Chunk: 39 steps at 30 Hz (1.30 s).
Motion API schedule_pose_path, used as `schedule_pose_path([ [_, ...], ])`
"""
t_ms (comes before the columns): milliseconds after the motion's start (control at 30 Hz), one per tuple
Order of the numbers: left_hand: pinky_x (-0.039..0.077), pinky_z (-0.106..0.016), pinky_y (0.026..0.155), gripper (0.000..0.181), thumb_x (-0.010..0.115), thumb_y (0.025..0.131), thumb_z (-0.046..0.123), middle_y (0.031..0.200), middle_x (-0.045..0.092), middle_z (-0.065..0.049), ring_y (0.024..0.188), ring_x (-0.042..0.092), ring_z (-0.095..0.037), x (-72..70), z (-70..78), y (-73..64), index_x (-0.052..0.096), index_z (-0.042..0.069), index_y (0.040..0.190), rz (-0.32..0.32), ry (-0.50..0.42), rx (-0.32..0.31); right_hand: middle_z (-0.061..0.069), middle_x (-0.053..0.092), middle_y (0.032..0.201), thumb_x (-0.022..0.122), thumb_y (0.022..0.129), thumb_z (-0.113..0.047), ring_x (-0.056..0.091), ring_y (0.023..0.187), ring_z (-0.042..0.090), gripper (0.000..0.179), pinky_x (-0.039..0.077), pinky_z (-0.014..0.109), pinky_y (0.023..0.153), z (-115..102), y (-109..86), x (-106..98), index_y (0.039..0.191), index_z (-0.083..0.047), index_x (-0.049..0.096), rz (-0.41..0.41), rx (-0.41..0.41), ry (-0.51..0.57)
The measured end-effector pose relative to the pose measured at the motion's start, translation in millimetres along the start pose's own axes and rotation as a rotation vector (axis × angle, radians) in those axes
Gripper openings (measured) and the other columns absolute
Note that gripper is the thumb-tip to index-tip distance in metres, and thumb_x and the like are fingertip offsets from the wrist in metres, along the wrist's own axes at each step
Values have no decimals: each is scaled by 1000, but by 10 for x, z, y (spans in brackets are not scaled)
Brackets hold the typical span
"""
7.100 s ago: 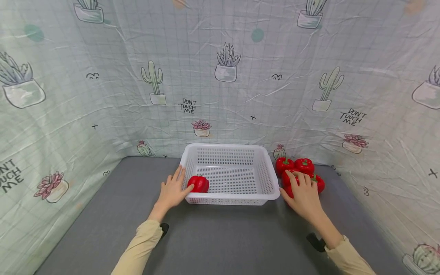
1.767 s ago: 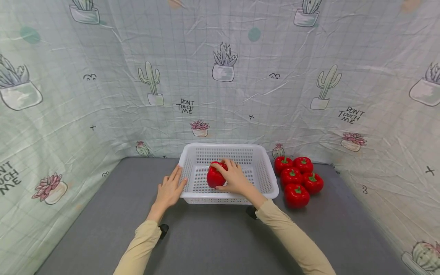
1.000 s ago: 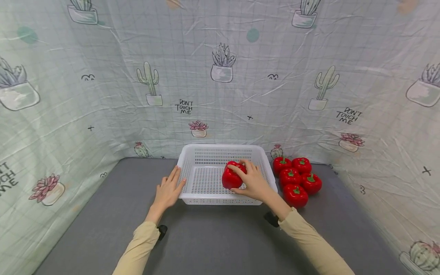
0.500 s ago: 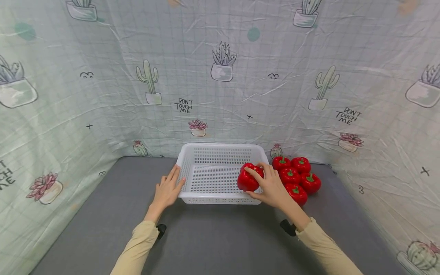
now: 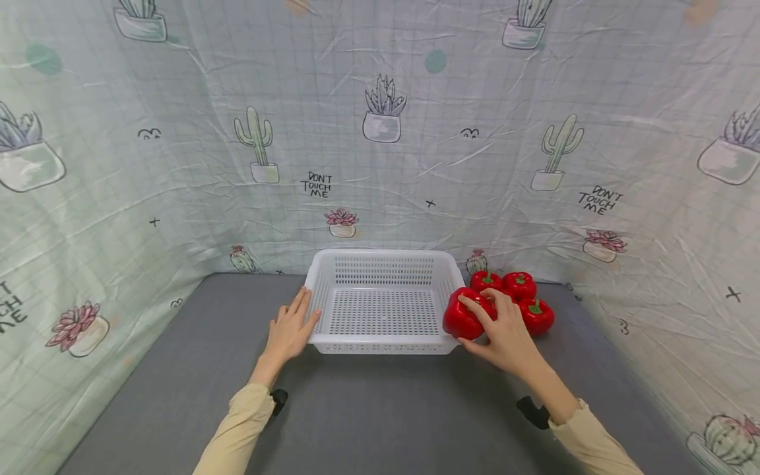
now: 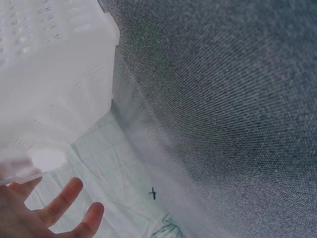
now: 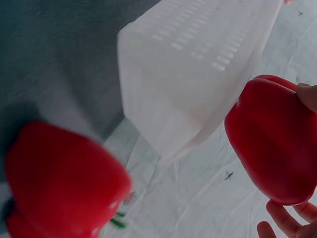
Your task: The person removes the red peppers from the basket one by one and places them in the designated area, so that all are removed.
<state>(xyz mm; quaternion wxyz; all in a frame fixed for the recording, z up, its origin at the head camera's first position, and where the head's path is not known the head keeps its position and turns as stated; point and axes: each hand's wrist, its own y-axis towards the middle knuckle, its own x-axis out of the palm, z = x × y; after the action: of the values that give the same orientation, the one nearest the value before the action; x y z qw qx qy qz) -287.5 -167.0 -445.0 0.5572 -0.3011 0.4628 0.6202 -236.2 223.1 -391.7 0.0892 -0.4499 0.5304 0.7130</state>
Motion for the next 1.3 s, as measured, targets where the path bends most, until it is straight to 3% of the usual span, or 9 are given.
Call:
schedule_pose_path([
  [333,34,-56,77,61,29,93,48,149,19,-7,112,39,-35,23,-39,-15,23,12,142,21,-12,24,23,44,113,88,42,-22,39,105,36,85,43,56,77,247,-299,-165,118,-12,49,34,77,-46],
  [433,35,-55,77,60,30,93,46,149,20,-6,112,39,-35,30,-40,-12,24,12,142,32,-16,28,25,44,113,86,47,-25,39,104,38,83,41,55,76,330,-375,-210,120,-12,49,33,101,-49],
  [567,35,-55,78,59,32,93,44,149,22,-6,113,39,-35,37,-41,-8,25,12,142,41,-11,27,25,44,110,60,71,-58,40,101,37,70,38,54,73,440,-452,-282,123,-13,48,45,111,-58],
  [667,35,-55,78,59,33,93,44,149,21,-6,113,39,-35,35,-45,-6,24,12,142,41,-9,25,24,43,108,33,76,-70,40,97,35,75,36,53,70,524,-496,-335,123,-13,49,78,128,-65],
  [967,35,-55,77,61,29,93,47,149,20,-7,112,39,-36,9,-48,-23,23,11,142,36,-11,29,27,44,105,33,78,-69,41,90,37,74,33,50,66,768,-638,-415,119,-11,52,177,148,-120],
  [1300,35,-56,77,58,33,93,42,149,21,-6,112,39,-35,15,-20,-17,25,11,141,40,-21,18,28,41,106,29,76,-72,38,90,44,77,29,50,64,937,-812,-340,122,-15,50,121,245,-158],
])
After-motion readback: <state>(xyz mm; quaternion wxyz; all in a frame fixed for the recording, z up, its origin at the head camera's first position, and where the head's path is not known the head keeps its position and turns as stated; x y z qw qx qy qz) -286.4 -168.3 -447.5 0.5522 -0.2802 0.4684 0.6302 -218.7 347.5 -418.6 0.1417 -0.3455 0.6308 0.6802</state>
